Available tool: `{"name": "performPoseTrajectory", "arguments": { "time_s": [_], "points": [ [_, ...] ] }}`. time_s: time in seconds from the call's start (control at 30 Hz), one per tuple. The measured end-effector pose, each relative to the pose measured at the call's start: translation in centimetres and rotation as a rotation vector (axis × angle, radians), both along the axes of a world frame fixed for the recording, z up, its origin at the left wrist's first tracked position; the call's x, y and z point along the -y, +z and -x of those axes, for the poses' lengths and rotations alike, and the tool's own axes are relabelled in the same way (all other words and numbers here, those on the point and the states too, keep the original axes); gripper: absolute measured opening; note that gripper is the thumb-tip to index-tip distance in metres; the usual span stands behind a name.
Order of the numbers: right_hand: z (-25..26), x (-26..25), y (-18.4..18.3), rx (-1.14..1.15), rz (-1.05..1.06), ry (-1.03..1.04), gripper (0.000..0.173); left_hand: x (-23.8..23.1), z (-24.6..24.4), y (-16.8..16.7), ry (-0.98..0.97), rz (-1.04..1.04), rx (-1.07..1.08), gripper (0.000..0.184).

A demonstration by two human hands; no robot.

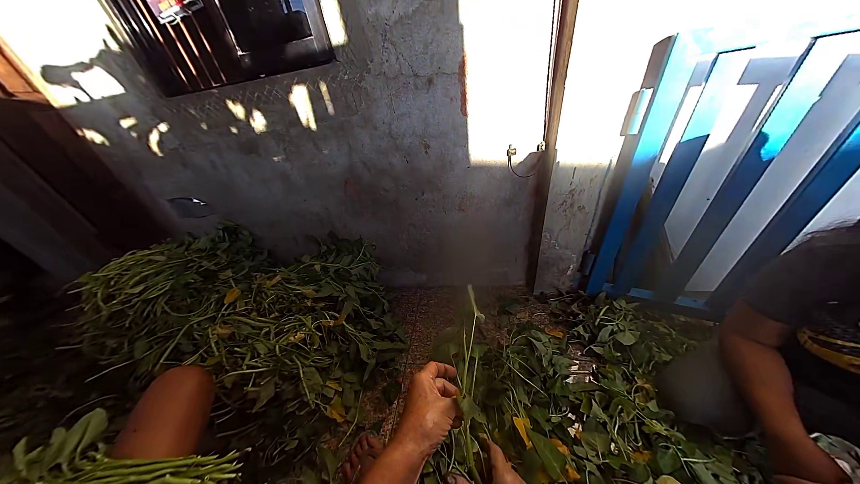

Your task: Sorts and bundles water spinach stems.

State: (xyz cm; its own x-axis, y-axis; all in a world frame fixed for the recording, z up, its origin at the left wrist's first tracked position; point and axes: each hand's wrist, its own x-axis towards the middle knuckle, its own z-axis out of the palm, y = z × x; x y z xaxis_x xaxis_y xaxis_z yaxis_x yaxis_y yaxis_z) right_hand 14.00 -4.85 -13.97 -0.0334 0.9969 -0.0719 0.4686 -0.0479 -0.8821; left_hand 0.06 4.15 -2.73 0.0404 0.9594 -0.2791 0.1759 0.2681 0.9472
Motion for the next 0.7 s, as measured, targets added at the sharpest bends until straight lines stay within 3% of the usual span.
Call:
{"name": "performPoseTrajectory", "arguments": {
  "time_s": [0.1, 0.2, 0.3, 0.4, 0.47, 0.6, 0.7],
  "points": [
    [-0.4, -2.5, 2.0, -0.418, 0.303, 0.063, 0.066, 0.4, -0.6, -0.2, 0.017, 0.027, 0.101, 0.053],
    [-0.1, -2.4, 4.4, -0.813, 0.344, -0.081, 0.042, 1.0, -0.7, -0.1, 0.069, 0.059, 0.186, 0.042],
    [0.3, -1.8, 5.1, -0.915, 0.087, -0.258, 0.039, 0.8, -0.5, 0.3, 0.167, 0.124, 0.265, 0.018],
    [0.7, -1.4, 4.5, -1.010, -0.131, -0.327, 0.020, 0.6, -0.2, 0.2, 0.285, 0.213, 0.300, 0.016],
    [0.4, -1.3, 4.4, -1.041, -0.208, -0.214, 0.030, 0.5, 0.1, 0.3, 0.326, 0.254, 0.305, 0.019],
    [0.0, -0.6, 5.6, -1.086, -0.256, 0.004, 0.034, 0.4, 0.6, 1.1, 0.415, 0.200, 0.351, 0.017],
    [-2.1, 0.9, 5.9, -1.105, -0.065, 0.102, 0.032, -0.3, 2.3, 2.5, 0.618, 0.013, 0.363, 0.011]
  ]
}}
